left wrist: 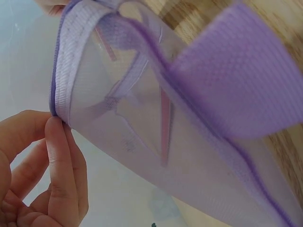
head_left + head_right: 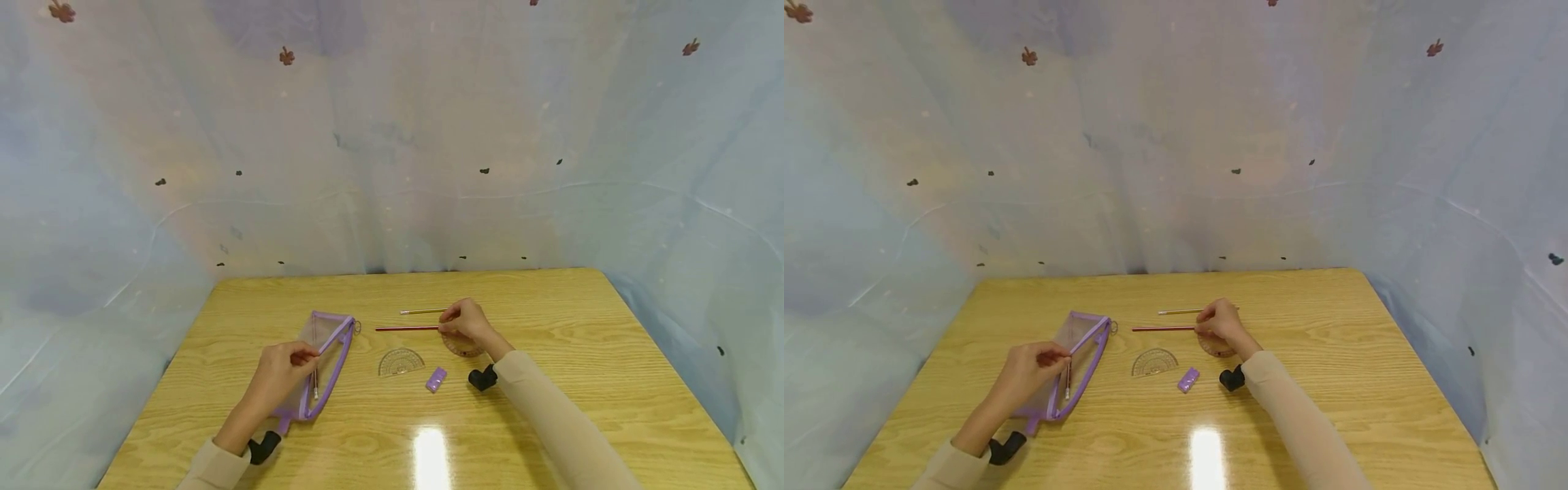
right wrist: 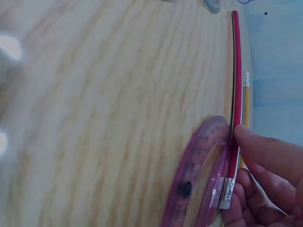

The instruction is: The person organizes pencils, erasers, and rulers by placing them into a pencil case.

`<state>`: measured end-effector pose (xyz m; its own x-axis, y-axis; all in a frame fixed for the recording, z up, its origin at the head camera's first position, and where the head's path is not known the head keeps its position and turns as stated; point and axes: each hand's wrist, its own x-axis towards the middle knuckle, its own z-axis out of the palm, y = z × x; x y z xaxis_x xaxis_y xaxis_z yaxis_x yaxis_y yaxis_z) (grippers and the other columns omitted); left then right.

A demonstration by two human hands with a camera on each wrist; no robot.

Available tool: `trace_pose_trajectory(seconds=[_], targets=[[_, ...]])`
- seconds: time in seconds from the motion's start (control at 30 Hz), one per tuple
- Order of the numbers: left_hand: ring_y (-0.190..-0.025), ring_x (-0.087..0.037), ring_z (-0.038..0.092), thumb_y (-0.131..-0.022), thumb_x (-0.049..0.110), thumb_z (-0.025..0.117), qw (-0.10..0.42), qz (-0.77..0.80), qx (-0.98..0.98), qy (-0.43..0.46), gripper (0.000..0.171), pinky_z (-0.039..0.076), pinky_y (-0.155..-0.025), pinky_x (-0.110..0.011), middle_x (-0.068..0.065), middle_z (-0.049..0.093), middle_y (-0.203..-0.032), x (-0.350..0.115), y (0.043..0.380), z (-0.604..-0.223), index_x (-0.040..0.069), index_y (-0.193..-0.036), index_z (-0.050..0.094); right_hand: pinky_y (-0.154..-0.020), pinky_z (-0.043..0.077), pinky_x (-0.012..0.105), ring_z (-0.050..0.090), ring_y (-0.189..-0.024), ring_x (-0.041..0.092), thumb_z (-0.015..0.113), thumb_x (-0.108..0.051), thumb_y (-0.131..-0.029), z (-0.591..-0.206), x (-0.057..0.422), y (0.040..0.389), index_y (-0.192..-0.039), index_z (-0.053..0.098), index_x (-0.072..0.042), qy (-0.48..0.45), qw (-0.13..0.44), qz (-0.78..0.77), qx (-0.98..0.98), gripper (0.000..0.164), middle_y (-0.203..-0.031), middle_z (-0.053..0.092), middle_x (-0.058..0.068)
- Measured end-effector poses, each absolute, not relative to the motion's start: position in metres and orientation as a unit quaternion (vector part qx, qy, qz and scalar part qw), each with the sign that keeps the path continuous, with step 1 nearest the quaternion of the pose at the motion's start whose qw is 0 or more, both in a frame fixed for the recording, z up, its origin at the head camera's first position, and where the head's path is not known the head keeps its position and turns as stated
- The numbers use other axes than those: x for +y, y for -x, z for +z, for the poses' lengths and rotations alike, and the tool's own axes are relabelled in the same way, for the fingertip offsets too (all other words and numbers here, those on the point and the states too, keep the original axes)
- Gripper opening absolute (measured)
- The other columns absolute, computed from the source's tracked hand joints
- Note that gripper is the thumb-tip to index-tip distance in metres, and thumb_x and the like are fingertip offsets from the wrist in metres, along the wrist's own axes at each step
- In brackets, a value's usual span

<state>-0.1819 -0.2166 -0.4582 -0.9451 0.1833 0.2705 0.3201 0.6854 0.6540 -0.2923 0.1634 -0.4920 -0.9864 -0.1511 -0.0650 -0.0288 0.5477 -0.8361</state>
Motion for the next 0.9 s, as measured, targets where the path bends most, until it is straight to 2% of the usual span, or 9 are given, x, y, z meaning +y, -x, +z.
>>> trace_pose_trajectory(seconds=[0.5, 0.9], targets=[[-0.068, -0.01, 0.065, -0.085, 0.003, 0.078, 0.102, -0.373, -0.912, 0.139, 0.004, 0.056, -0.063, -0.023, 0.004, 0.069, -0.076, -0.2159, 0.1822, -0.4593, 0.002, -0.088, 0.076, -0.061, 0.053, 0.028, 0.062, -0.068, 0.018, 0.074, 0.006, -0.085, -0.4888, 0.1624, 0.293, -0.086, 0.074, 0.008, 0.112, 0.077, -0.445, 0.885, 0.003, -0.08, 0.069, 0.011], [-0.069, -0.01, 0.065, -0.085, 0.004, 0.079, 0.1, -0.371, -0.913, 0.136, 0.004, 0.056, -0.064, -0.023, 0.005, 0.068, -0.076, -0.2164, 0.1817, -0.4585, 0.003, -0.088, 0.076, -0.062, 0.051, 0.027, 0.061, -0.068, 0.018, 0.072, 0.005, -0.088, -0.4914, 0.164, 0.2942, -0.083, 0.073, 0.008, 0.15, 0.069, -0.431, 0.887, 0.005, -0.077, 0.068, 0.012]])
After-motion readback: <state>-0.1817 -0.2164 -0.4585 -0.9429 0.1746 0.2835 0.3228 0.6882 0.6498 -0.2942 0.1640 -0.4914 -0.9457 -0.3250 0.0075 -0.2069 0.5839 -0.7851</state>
